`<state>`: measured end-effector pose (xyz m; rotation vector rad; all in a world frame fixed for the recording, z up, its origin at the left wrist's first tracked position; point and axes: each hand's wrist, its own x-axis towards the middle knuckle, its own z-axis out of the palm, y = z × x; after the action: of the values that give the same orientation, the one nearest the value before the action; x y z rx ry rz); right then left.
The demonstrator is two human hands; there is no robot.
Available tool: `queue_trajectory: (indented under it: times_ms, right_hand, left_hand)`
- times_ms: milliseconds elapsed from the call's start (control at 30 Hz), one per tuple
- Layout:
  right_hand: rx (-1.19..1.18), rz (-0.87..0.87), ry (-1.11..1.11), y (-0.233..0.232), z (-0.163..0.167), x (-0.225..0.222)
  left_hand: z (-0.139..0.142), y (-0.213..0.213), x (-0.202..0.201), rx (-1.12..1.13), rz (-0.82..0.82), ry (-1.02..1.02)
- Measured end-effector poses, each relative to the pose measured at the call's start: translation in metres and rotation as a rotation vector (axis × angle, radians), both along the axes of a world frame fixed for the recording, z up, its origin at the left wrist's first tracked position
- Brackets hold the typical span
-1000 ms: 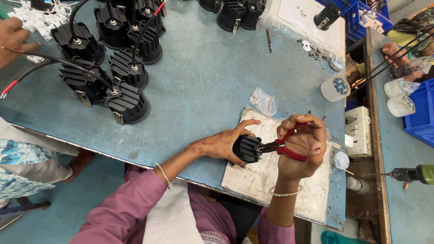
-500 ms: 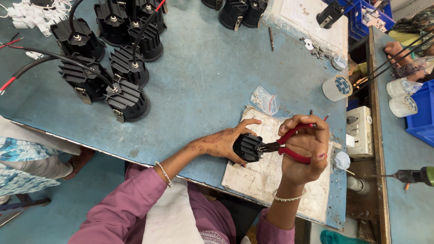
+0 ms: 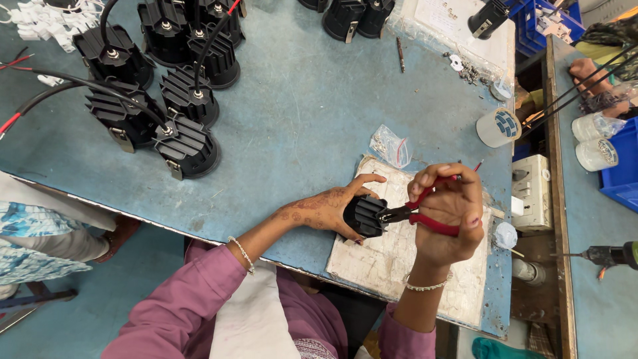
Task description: The person uses pliers to strip the insulation from wires attached to black cylindrical electronic components. They then insert the wires into the component housing and secure them with small metal fasteners. The finished units are placed on the table.
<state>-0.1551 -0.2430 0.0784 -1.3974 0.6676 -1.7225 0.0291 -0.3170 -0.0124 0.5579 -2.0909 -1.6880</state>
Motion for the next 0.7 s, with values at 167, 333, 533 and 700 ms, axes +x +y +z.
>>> queue_trajectory:
  times_ms: [167,333,533,700]
  right_hand:
    - [0.012,0.013,0.024,-0.002,0.003,-0.003]
    - [0.022,0.034,0.026,-0.002,0.006,-0.006]
    - [0.027,0.062,0.030,0.002,0.009,-0.010]
    - [0.033,0.072,-0.001,0.005,0.011,-0.013]
  left_hand:
    - [-0.001,-0.014,-0.003,-0.123,-0.036,0.194]
    - [0.008,-0.033,-0.029,-0.302,-0.115,0.130]
    - [0.022,-0.040,-0.049,-0.198,-0.280,-0.062]
    - [0.027,-0.038,-0.055,-0.168,-0.288,-0.076]
